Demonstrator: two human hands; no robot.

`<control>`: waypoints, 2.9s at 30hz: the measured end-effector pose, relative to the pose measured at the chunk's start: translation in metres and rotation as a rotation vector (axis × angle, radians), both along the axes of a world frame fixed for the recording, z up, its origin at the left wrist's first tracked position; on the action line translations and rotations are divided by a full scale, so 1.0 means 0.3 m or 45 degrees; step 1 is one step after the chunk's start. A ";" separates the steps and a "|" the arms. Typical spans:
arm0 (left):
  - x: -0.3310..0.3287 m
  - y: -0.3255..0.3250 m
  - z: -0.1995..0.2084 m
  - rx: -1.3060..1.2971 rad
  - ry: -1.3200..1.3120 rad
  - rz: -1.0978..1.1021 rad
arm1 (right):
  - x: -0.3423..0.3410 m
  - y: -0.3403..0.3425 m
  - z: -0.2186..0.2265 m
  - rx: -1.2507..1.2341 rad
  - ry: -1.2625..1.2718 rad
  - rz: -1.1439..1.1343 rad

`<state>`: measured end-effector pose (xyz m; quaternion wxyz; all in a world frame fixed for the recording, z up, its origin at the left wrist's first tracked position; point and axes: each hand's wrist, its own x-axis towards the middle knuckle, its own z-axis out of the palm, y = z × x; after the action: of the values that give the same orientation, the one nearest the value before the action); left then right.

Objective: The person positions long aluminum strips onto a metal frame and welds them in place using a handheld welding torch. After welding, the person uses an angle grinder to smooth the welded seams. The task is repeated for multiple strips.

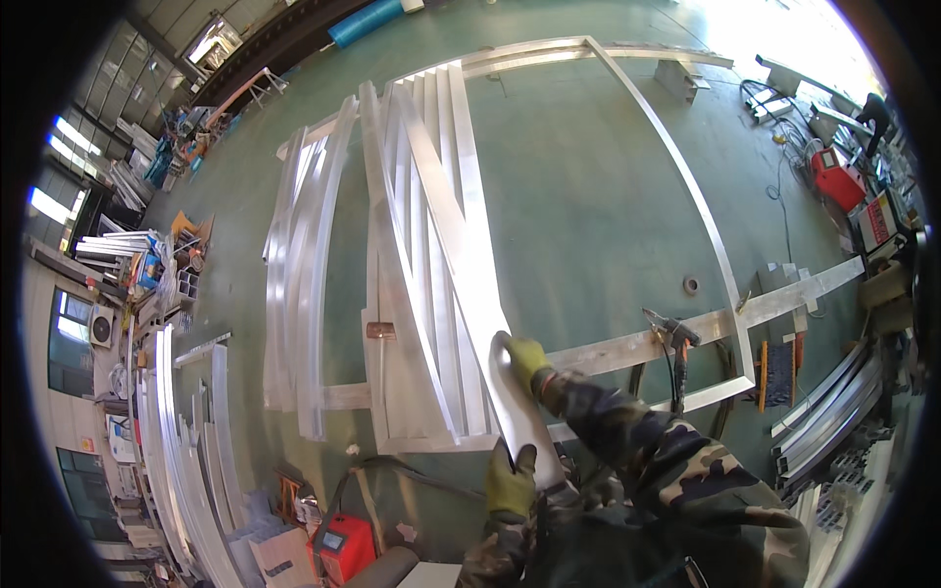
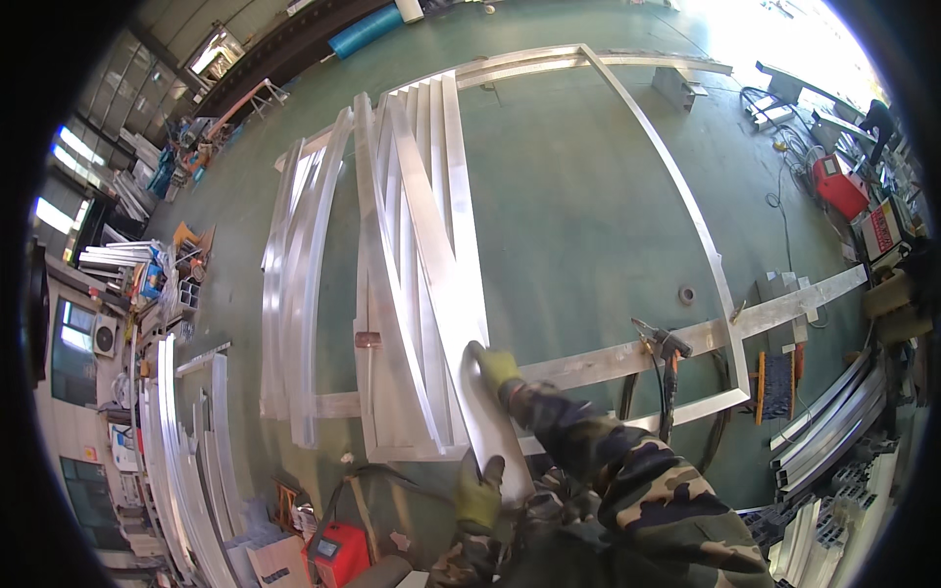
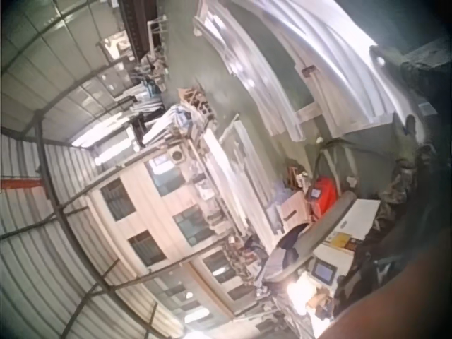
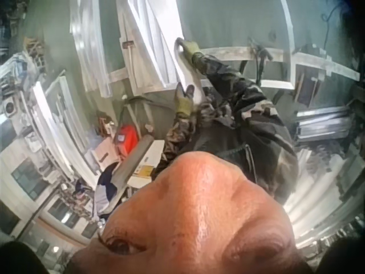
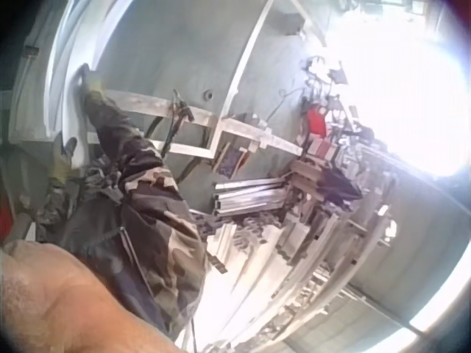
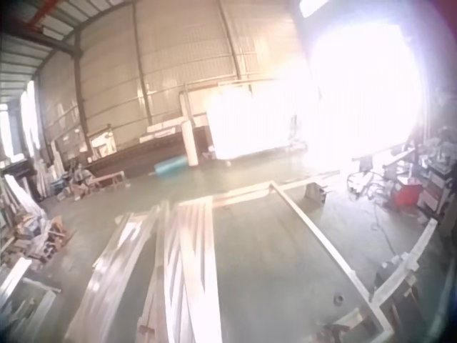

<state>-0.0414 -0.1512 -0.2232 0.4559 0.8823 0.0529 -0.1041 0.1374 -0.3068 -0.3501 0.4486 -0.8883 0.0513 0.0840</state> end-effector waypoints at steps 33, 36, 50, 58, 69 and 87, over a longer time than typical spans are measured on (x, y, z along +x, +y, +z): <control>0.146 -0.207 -0.545 -0.050 0.164 -0.139 | 0.057 -0.238 -0.259 0.714 0.356 -0.991; 0.159 -0.214 -0.536 -0.080 0.157 -0.130 | 0.058 -0.235 -0.280 0.692 0.333 -1.011; 0.158 -0.185 -0.591 -0.189 0.226 -0.127 | 0.041 -0.197 -0.383 0.520 0.232 -1.032; 0.168 -0.113 -0.709 0.081 0.250 -0.205 | 0.050 -0.144 -0.542 0.619 0.390 -1.012; 0.371 0.045 -1.123 0.108 0.745 -0.408 | 0.030 -0.152 -0.915 0.562 0.485 -0.774; 0.511 0.035 -1.168 0.765 0.931 -0.670 | -0.519 -0.016 -0.994 0.517 1.074 -0.207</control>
<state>0.1118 -0.1407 -0.5736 0.0939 0.8635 0.0130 -0.4954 -0.0184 -0.3115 -0.6483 0.5584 -0.6641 0.2810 0.4102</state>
